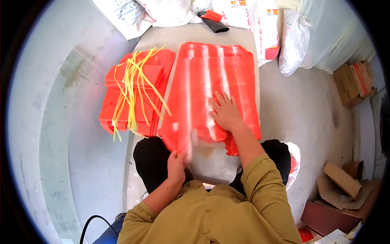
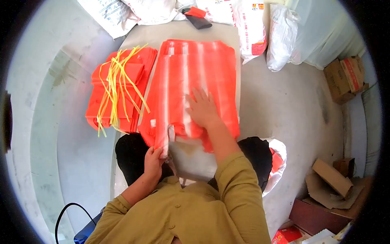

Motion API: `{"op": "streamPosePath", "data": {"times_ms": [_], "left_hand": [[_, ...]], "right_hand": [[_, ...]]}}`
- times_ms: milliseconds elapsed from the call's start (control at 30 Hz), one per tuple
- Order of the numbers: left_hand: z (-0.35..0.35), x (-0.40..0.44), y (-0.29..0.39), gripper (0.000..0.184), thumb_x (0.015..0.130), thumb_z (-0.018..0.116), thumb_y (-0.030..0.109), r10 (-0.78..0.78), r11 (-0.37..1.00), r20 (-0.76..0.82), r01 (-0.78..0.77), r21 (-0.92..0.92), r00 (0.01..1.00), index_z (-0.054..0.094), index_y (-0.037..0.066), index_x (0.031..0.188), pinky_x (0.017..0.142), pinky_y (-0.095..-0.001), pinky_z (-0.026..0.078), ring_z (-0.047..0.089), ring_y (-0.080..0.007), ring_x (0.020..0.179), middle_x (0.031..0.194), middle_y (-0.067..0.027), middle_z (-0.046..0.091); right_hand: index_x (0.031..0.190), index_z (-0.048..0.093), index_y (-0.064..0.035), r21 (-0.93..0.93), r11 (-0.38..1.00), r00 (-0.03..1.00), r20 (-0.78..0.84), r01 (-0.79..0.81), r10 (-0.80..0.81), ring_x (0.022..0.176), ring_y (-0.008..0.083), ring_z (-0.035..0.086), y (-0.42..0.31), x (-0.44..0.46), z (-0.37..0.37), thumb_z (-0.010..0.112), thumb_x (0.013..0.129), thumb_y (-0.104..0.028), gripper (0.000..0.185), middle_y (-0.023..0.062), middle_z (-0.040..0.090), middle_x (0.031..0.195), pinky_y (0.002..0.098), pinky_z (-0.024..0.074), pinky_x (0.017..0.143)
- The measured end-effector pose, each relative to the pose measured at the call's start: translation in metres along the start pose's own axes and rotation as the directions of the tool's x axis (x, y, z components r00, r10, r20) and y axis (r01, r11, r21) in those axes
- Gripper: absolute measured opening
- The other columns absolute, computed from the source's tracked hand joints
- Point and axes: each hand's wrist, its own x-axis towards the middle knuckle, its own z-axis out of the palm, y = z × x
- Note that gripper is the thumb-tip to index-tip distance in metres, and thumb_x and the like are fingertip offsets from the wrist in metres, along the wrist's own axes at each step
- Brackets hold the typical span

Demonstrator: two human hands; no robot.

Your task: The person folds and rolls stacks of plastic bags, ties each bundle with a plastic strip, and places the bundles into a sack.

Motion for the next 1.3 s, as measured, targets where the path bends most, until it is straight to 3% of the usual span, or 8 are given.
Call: {"op": "streamPosePath", "data": {"times_ms": [167, 367, 467, 567, 767, 900, 1133, 1300], "left_hand": [[0.001, -0.002, 0.006, 0.014, 0.097, 0.064, 0.011, 0.012, 1.000, 0.026, -0.012, -0.001, 1.000, 0.065, 0.006, 0.110, 0.070, -0.0321, 0.056, 0.068, -0.0163, 0.084, 0.102, -0.0050, 0.072], [0.008, -0.004, 0.015, 0.017, 0.097, 0.063, 0.011, 0.007, 1.000, 0.026, -0.007, -0.002, 1.000, 0.065, 0.006, 0.113, 0.070, -0.0323, 0.056, 0.068, -0.0169, 0.085, 0.105, -0.0053, 0.072], [0.028, -0.012, 0.030, 0.008, 0.093, 0.064, 0.009, 0.042, 0.998, 0.002, -0.042, -0.035, 0.999, 0.064, 0.006, 0.100, 0.061, -0.0239, 0.048, 0.062, -0.0113, 0.072, 0.088, -0.0024, 0.068], [0.033, -0.006, 0.033, 0.003, 0.091, 0.064, 0.008, 0.159, 0.987, 0.012, -0.159, 0.029, 0.987, 0.065, 0.005, 0.092, 0.059, -0.0231, 0.045, 0.058, -0.0086, 0.068, 0.083, 0.0004, 0.065], [0.045, 0.006, 0.064, 0.012, 0.088, 0.066, 0.008, 0.219, 0.938, 0.128, -0.245, 0.245, 0.967, 0.059, 0.005, 0.079, 0.057, -0.0257, 0.042, 0.052, -0.0064, 0.066, 0.076, 0.0012, 0.057], [0.066, 0.028, 0.081, 0.016, 0.085, 0.068, 0.015, 0.259, 0.739, 0.198, -0.326, 0.590, 0.945, 0.065, -0.001, 0.086, 0.060, -0.0289, 0.044, 0.059, -0.0135, 0.065, 0.071, -0.0038, 0.062], [0.128, 0.046, 0.108, 0.030, 0.080, 0.067, 0.027, 0.210, -0.083, 0.488, -0.482, 0.872, 0.847, 0.070, 0.000, 0.092, 0.072, -0.0461, 0.054, 0.069, -0.0384, 0.082, 0.084, -0.0203, 0.071], [0.158, 0.059, 0.102, 0.033, 0.081, 0.068, 0.031, 0.107, -0.181, 0.526, -0.503, 0.845, 0.844, 0.072, 0.002, 0.094, 0.074, -0.0449, 0.055, 0.070, -0.0366, 0.083, 0.087, -0.0184, 0.072]], "right_hand": [[0.144, 0.057, -0.0114, 0.195, 0.976, 0.957, -0.288, 0.095, -0.035, 0.143, 0.0351, 0.041, 0.006, -0.002, 0.003, 0.067, 0.095, -0.027, 0.053, 0.0128, 0.047, 0.155, 0.0505, 0.0314, 0.120], [0.114, 0.064, -0.0054, 0.210, 0.891, 0.908, -0.218, 0.403, -0.359, 0.123, 0.0331, 0.053, -0.006, -0.073, -0.048, 0.080, 0.079, -0.023, 0.043, 0.0108, 0.059, 0.128, 0.0484, 0.0417, 0.109], [0.103, 0.062, -0.0058, 0.082, 0.925, 0.926, -0.108, 0.370, -0.361, 0.118, 0.0312, 0.055, -0.020, -0.094, -0.039, 0.076, 0.078, -0.018, 0.031, 0.0105, 0.058, 0.121, 0.0470, 0.0449, 0.104], [0.099, 0.061, -0.0071, -0.064, 0.929, 0.881, -0.299, 0.365, -0.367, 0.115, 0.0298, 0.056, -0.017, -0.097, -0.013, 0.069, 0.079, -0.010, 0.021, 0.0103, 0.058, 0.119, 0.0451, 0.0470, 0.101], [0.090, 0.061, -0.0048, 0.019, 0.913, 0.842, -0.394, 0.408, -0.368, 0.105, 0.0299, 0.058, -0.014, -0.097, -0.010, 0.063, 0.078, -0.008, 0.012, 0.0099, 0.059, 0.104, 0.0413, 0.0491, 0.092], [0.085, 0.060, -0.0059, 0.070, 0.903, 0.839, -0.406, 0.423, -0.362, 0.097, 0.0280, 0.058, -0.009, -0.097, -0.009, 0.062, 0.077, -0.008, 0.009, 0.0084, 0.059, 0.097, 0.0392, 0.0501, 0.085], [0.079, 0.061, -0.0078, 0.091, 0.906, 0.849, -0.397, 0.413, -0.347, 0.086, 0.0259, 0.058, -0.008, -0.096, -0.002, 0.063, 0.074, -0.007, 0.005, 0.0057, 0.058, 0.086, 0.0370, 0.0512, 0.075], [0.076, 0.063, -0.0091, 0.068, 0.909, 0.849, -0.391, 0.412, -0.356, 0.087, 0.0242, 0.058, -0.008, -0.096, -0.001, 0.064, 0.074, -0.010, 0.002, 0.0047, 0.059, 0.085, 0.0357, 0.0516, 0.074]]}}
